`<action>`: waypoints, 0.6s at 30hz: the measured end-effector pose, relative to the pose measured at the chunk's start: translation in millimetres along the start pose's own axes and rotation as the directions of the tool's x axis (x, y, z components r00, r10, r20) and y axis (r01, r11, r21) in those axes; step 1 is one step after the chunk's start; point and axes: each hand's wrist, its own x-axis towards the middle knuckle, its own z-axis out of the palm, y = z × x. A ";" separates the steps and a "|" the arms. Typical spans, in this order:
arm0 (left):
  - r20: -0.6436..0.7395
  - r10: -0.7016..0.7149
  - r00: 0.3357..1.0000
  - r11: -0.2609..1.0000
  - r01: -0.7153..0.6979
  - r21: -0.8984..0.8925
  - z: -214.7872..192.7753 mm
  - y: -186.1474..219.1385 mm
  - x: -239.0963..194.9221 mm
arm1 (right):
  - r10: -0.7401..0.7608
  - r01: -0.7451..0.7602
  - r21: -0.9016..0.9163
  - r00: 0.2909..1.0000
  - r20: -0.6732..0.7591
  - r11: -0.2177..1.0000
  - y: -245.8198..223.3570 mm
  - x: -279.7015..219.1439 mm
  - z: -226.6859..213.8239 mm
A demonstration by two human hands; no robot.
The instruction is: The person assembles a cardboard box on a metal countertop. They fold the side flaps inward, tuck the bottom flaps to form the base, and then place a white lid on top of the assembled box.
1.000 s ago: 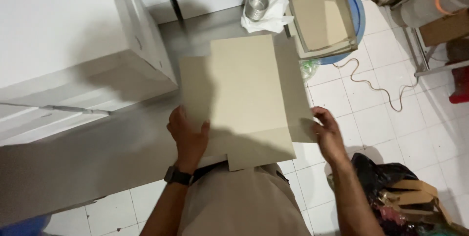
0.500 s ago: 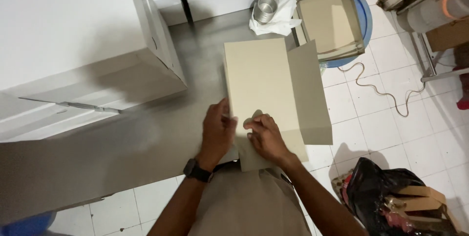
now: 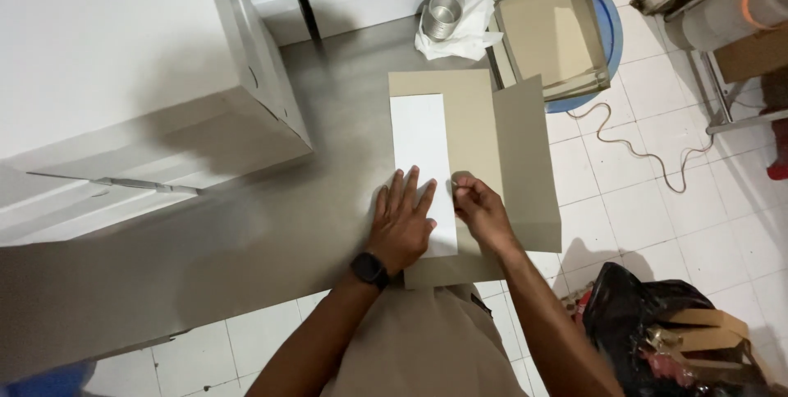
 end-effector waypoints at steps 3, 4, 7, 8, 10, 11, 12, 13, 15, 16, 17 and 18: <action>-0.094 0.010 0.996 0.999 -0.006 0.047 5.2 -3.1 8.4 | -0.032 0.044 -0.164 0.997 0.072 0.985 10.2 9.5 -8.6; -0.091 0.010 0.996 0.999 -0.006 0.046 1.7 -3.4 8.6 | -0.030 0.041 -0.164 0.997 0.071 0.986 6.5 6.2 -5.8; -0.012 -0.002 1.000 0.999 0.001 -0.033 -1.7 -8.9 13.4 | -0.061 0.076 -0.180 0.995 0.085 0.981 -2.1 5.5 -1.1; -0.143 0.001 0.990 0.991 -0.021 -0.135 3.6 -14.3 15.6 | -0.081 0.099 -0.186 0.991 0.102 0.978 -0.8 9.1 -1.5; -0.264 -0.006 0.965 0.971 -0.058 -0.233 13.9 -28.5 20.5 | -0.098 0.118 -0.190 0.989 0.113 0.975 -6.1 7.6 -0.9; -0.430 0.022 0.903 0.963 -0.135 -0.233 18.4 -37.3 24.7 | -0.134 0.167 -0.290 0.982 0.131 0.942 -14.0 4.6 0.1; -0.583 0.044 0.811 0.953 -0.210 -0.220 23.0 -46.4 28.7 | -0.168 0.215 -0.386 0.974 0.152 0.897 -21.7 1.5 1.5; -0.582 0.041 0.812 0.952 -0.208 -0.223 12.3 -49.0 26.4 | -0.165 0.212 -0.387 0.974 0.152 0.897 -41.8 -10.7 6.3; -0.565 -0.129 0.815 0.854 -0.199 -0.481 -10.1 -56.0 21.2 | -0.284 0.354 -0.581 0.935 0.211 0.733 -82.0 -34.2 18.0; -0.566 -0.132 0.814 0.854 -0.197 -0.482 -21.6 -52.9 15.2 | -0.283 0.355 -0.581 0.935 0.214 0.732 -90.0 -44.1 18.0; -0.532 -0.225 0.817 0.784 -0.172 -0.596 -33.8 -50.1 10.3 | -0.301 0.396 -0.638 0.918 0.258 0.660 -98.3 -53.3 18.2; -0.485 -0.313 0.817 0.699 -0.148 -0.699 -45.9 -47.2 5.5 | -0.315 0.435 -0.688 0.899 0.303 0.581 -106.7 -62.4 18.3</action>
